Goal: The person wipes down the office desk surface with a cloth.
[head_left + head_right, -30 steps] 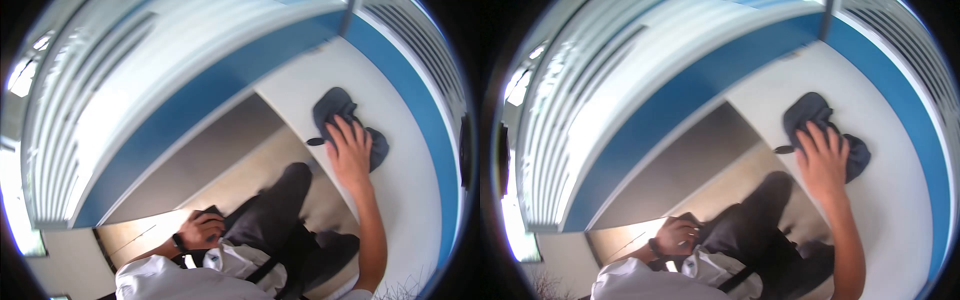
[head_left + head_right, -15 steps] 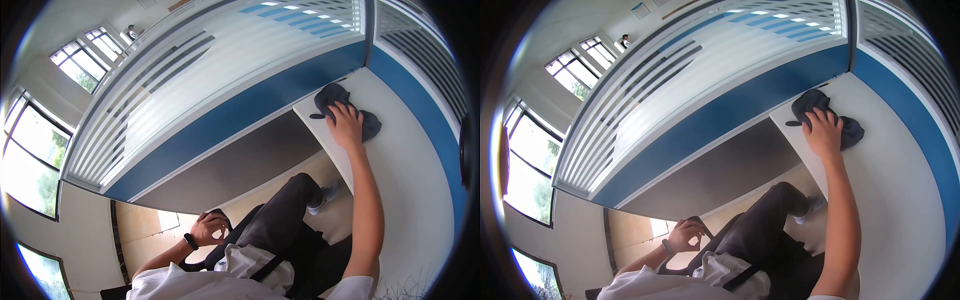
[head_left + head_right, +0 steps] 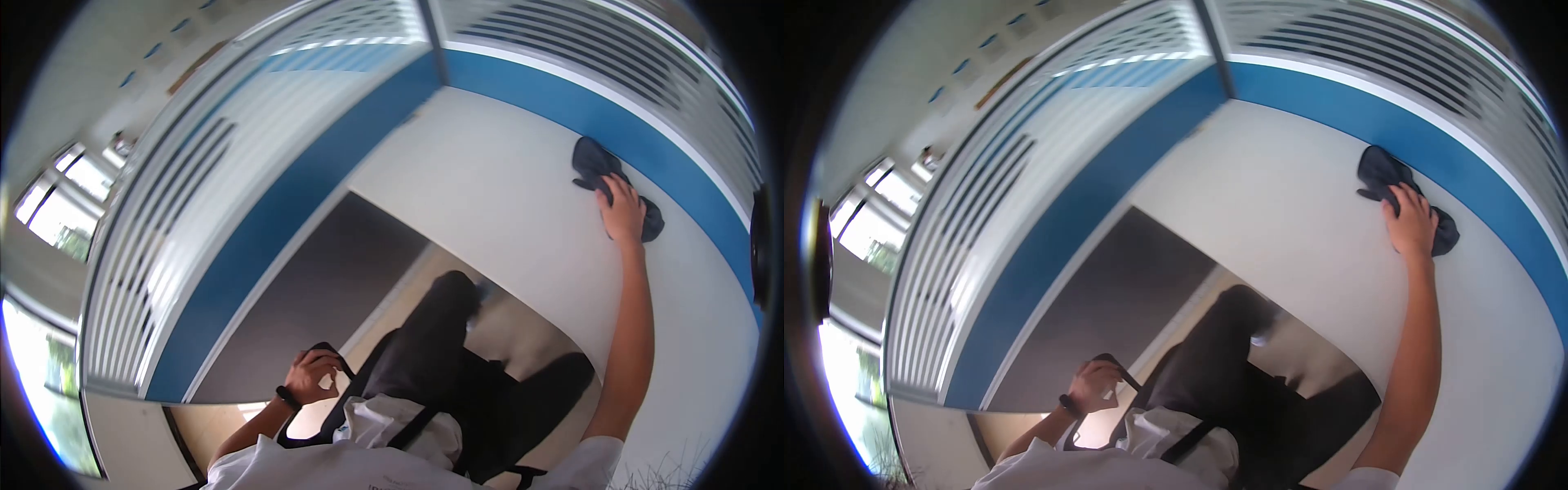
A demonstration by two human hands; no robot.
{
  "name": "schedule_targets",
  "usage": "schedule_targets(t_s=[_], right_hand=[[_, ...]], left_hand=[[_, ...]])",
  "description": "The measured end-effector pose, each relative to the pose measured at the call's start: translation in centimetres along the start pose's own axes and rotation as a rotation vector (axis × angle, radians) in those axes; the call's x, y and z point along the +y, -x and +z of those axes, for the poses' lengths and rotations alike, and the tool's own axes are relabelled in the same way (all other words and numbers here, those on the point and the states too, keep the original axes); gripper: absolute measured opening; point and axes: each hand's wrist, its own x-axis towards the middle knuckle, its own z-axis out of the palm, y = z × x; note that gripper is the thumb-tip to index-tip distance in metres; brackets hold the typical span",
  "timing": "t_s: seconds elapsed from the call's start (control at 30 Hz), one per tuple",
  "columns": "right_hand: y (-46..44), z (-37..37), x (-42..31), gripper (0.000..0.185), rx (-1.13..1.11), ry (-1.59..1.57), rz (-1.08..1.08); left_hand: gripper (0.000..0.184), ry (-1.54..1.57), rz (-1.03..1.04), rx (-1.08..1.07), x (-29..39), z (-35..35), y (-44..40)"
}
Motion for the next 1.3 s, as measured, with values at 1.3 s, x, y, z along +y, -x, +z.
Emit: schedule_targets(t_s=[1.3], right_hand=[[42.1, -25.0, 29.0, 0.07, 0.004, 0.622, 1.303]], left_hand=[[0.02, 0.371, 0.255, -0.046, -2.8, -1.1, -3.1]])
